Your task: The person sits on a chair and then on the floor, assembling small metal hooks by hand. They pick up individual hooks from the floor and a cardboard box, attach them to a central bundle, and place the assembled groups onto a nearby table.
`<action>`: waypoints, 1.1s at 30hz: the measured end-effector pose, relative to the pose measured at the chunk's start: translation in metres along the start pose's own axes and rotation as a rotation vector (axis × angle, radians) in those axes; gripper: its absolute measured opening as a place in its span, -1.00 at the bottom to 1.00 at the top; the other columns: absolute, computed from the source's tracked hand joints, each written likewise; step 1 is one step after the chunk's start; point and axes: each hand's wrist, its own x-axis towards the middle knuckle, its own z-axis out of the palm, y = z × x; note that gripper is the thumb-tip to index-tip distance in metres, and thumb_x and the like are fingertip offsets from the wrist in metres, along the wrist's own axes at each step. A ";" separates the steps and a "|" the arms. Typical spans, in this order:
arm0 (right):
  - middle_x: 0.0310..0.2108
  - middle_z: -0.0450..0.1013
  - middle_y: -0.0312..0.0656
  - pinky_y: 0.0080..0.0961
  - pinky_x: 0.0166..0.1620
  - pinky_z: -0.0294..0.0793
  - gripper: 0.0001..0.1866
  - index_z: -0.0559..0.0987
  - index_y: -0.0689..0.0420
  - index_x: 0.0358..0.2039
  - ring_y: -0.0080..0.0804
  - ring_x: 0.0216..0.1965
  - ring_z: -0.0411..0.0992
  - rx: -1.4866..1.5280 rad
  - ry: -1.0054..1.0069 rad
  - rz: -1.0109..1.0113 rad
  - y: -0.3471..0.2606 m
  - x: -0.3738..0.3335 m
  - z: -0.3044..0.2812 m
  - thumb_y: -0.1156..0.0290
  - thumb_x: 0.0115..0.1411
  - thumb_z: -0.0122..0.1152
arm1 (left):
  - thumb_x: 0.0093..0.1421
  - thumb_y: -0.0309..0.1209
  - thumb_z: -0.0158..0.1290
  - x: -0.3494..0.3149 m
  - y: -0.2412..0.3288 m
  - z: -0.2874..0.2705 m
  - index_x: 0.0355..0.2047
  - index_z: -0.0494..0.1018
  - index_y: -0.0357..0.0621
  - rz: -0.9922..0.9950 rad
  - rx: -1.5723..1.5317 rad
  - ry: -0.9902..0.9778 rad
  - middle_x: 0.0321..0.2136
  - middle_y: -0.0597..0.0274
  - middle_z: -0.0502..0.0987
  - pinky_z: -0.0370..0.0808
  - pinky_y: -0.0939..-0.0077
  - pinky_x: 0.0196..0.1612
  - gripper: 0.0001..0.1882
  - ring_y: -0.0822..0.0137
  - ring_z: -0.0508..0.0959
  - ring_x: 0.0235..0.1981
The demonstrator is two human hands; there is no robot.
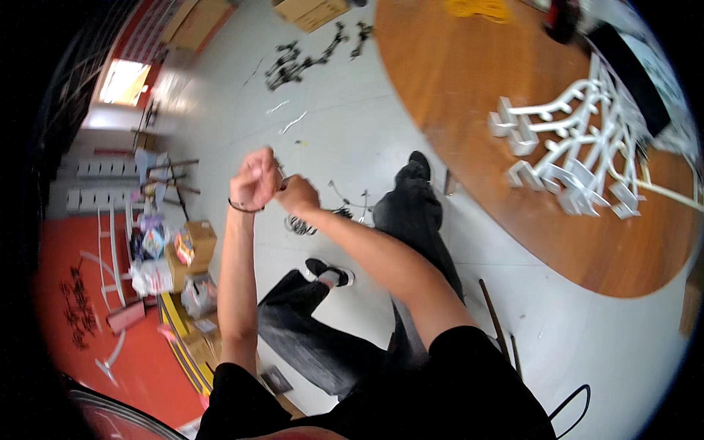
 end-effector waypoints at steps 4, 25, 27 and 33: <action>-0.47 0.60 -0.03 -0.22 -0.19 0.55 -0.67 0.65 0.18 -0.48 -0.04 -0.34 0.59 0.025 -0.046 0.000 0.000 -0.004 0.009 0.13 -0.01 0.30 | 0.26 -0.50 0.07 -0.143 -0.037 -0.059 -0.25 0.34 -0.20 0.063 -0.165 0.334 -0.24 -0.15 0.61 0.48 0.62 -0.58 -0.87 0.30 0.65 -0.37; -0.51 0.57 0.01 -0.15 -0.28 0.56 -0.74 0.64 0.15 -0.43 -0.01 -0.42 0.57 -1.071 -0.529 -0.384 0.029 -0.036 0.087 0.19 0.07 0.35 | 0.04 -0.31 0.36 -0.218 -0.137 -0.100 0.08 0.43 -0.33 0.101 0.554 0.859 -0.04 0.08 0.57 0.54 0.39 -0.06 -0.37 0.27 0.57 -0.04; -0.53 0.56 -0.01 -0.15 -0.30 0.55 -0.73 0.64 0.15 -0.42 -0.01 -0.43 0.57 -1.137 -0.544 -0.421 0.034 -0.041 0.094 0.19 0.06 0.36 | -0.06 -0.34 0.40 -0.224 -0.134 -0.097 -0.10 0.54 -0.29 -0.102 0.868 0.849 -0.26 0.11 0.64 0.54 0.40 -0.14 -0.49 0.28 0.62 -0.22; -0.57 0.55 -0.06 -0.18 -0.34 0.55 -0.73 0.66 0.13 -0.38 -0.07 -0.47 0.56 -1.217 -0.645 -0.604 0.044 -0.052 0.099 0.18 0.05 0.37 | -0.02 -0.41 0.31 -0.240 -0.135 -0.107 -0.24 0.58 -0.31 -0.340 0.821 0.514 -0.46 0.14 0.62 0.53 0.44 -0.23 -0.67 0.33 0.62 -0.37</action>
